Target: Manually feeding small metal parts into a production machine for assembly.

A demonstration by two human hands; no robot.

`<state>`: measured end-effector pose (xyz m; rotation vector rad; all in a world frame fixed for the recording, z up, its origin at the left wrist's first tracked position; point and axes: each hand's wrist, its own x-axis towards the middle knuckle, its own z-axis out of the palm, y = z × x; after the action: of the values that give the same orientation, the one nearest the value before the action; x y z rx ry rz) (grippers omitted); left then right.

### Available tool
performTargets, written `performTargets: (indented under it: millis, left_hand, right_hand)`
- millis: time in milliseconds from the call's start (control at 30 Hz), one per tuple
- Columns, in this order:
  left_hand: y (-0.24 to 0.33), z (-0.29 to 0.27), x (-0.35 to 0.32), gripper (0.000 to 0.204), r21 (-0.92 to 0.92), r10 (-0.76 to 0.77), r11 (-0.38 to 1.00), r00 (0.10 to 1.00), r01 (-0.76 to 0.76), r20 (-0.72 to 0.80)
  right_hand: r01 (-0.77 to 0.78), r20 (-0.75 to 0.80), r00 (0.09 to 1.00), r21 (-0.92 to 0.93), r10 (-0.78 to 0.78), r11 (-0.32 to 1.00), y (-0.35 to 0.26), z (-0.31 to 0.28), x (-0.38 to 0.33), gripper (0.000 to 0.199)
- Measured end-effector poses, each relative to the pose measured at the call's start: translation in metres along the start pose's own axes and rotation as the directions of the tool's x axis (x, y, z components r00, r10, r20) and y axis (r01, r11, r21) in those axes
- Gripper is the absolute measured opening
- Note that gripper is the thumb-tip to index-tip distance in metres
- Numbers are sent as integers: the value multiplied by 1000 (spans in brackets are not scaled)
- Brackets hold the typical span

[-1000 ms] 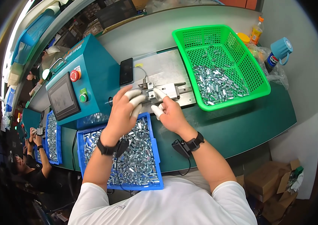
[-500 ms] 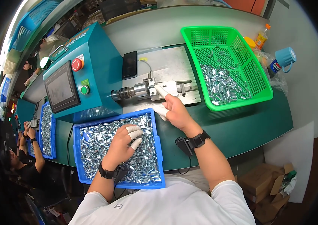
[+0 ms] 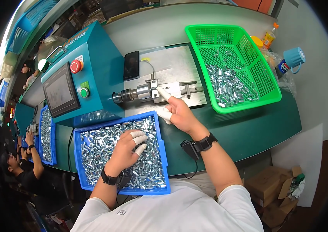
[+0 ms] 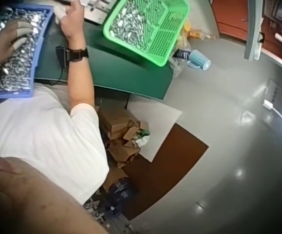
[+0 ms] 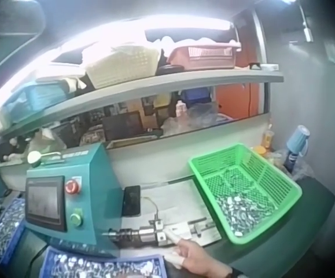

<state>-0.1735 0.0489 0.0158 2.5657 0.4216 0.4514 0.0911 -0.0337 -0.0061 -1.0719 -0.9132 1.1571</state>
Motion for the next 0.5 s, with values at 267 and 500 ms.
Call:
performTargets:
  millis: [267,500]
  left_hand:
    - [0,-2,-2,29,-38,-15,999,1000,16,8]
    - [5,-8,-1,36,88,-93,991,993,99,-68]
  right_hand:
    - [-18,-8,1000,8,18,1000,-5,-2,-1,80]
    - [19,-96,995,-101,-28,995,-4,-1,0,69]
